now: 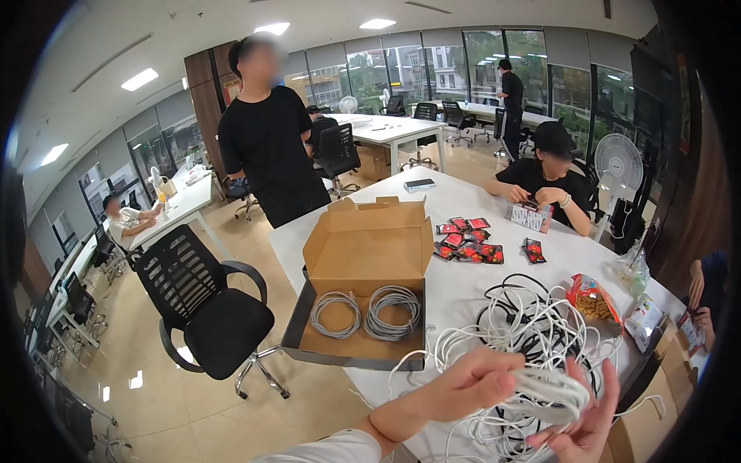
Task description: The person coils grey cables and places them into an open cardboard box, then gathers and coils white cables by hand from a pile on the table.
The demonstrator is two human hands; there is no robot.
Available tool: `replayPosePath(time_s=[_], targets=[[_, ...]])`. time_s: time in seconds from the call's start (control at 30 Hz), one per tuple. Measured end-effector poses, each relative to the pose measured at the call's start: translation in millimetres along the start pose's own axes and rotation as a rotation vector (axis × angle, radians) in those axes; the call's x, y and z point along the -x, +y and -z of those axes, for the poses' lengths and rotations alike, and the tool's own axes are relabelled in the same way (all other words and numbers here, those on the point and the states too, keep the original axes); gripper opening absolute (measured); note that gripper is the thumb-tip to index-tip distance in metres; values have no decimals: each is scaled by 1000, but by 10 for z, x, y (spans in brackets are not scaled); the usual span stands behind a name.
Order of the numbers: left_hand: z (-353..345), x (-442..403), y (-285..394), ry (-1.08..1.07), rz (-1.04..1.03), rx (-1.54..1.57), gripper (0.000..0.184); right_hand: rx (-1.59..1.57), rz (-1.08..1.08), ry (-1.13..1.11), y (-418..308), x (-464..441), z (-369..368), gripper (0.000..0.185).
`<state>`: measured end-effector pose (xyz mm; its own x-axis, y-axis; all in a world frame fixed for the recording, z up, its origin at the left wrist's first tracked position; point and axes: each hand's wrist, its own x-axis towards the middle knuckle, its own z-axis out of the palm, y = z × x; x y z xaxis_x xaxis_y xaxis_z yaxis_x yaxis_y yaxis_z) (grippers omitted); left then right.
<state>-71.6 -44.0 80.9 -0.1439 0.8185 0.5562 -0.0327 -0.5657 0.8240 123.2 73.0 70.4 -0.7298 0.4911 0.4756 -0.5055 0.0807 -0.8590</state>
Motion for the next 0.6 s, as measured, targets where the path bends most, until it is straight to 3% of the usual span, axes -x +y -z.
replayPosePath(time_s=[0.07,0.1,0.23,0.33,0.43,0.6], targets=[[-31,19,25,-82,-20,46,41,-106,-102,-91,190,118,184,98],[-54,18,-28,-116,17,152,41,-113,-61,-18,275,187,162,86],[-103,-12,-161,-164,79,352,38,95,-54,-396,327,156,258,75],[-134,-39,-224,-133,160,461,37,220,22,-549,289,93,341,67],[-184,-54,-287,-107,165,506,40,276,109,-508,223,58,356,59],[-229,-10,-360,-55,136,522,47,245,106,-180,105,50,85,36]])
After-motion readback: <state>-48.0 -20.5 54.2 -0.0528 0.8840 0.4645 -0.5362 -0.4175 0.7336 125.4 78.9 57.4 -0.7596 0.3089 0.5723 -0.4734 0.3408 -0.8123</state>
